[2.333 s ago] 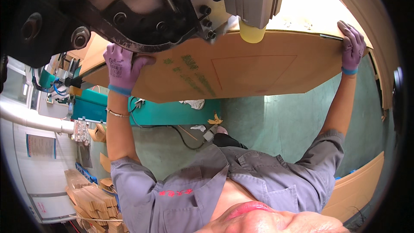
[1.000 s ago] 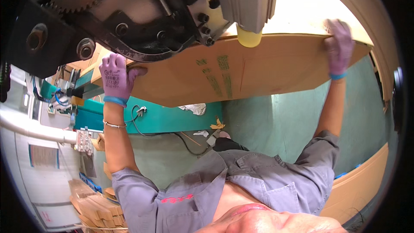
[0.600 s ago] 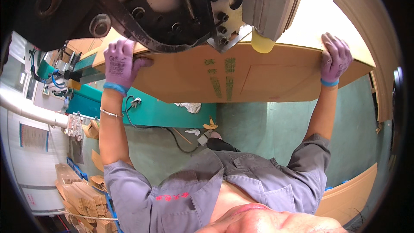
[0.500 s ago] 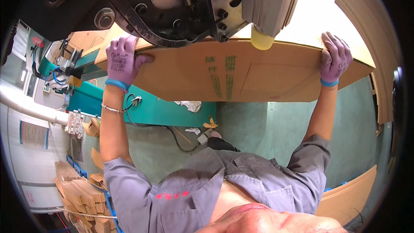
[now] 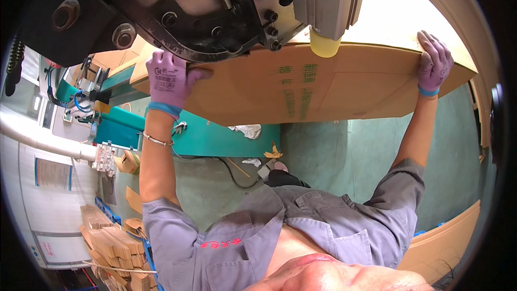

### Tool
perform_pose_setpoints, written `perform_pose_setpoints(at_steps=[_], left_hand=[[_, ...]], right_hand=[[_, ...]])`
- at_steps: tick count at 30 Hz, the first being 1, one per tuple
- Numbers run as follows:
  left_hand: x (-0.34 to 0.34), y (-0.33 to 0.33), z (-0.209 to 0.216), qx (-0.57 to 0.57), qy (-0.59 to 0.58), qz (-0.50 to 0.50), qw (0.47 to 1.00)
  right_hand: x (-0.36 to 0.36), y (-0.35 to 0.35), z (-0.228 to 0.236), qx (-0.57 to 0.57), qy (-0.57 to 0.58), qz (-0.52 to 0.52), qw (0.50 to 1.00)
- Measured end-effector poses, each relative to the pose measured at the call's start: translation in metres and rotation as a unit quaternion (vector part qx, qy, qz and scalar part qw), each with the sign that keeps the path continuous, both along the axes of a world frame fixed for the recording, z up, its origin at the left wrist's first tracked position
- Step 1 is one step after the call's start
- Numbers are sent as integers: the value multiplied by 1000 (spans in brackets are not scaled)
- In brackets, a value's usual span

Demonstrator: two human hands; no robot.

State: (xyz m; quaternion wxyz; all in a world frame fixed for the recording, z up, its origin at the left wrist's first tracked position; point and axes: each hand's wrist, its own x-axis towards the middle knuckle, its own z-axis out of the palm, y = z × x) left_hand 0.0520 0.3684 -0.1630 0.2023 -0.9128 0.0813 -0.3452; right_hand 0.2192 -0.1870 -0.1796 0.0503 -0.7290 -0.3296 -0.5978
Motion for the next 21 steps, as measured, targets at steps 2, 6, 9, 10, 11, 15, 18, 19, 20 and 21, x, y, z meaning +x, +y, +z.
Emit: perform_pose_setpoints(at_steps=[2, 6, 9, 10, 11, 15, 18, 19, 20, 21], left_hand=[[3, -15, 2, 5, 0, 3, 1000], [0, -40, 11, -43, 26, -8, 999], [-3, -46, 12, -91, 87, 8, 992], [-2, -46, 12, -71, 66, -6, 995], [-2, -46, 12, -57, 51, -13, 997], [0, -47, 9, -53, 21, -27, 998], [3, -47, 7, -93, 18, -34, 995], [3, -45, 5, -95, 13, -36, 995], [4, -44, 4, -97, 9, -37, 995], [4, -43, 4, -88, 14, -41, 995]], right_hand=[[6, -15, -1, -7, 1, -3, 1000], [7, -23, 1, -28, 17, -21, 999], [10, -23, 0, -4, 15, -9, 1000], [12, -24, -1, -2, 15, -12, 1000], [14, -25, -2, 0, 15, -14, 1000], [15, -28, -1, -7, 15, -7, 1000], [14, -28, -4, -3, 16, -6, 1000], [13, -27, -4, 2, 16, -9, 1000], [12, -26, -4, 7, 16, -11, 1000], [11, -25, -4, 13, 17, -12, 1000]])
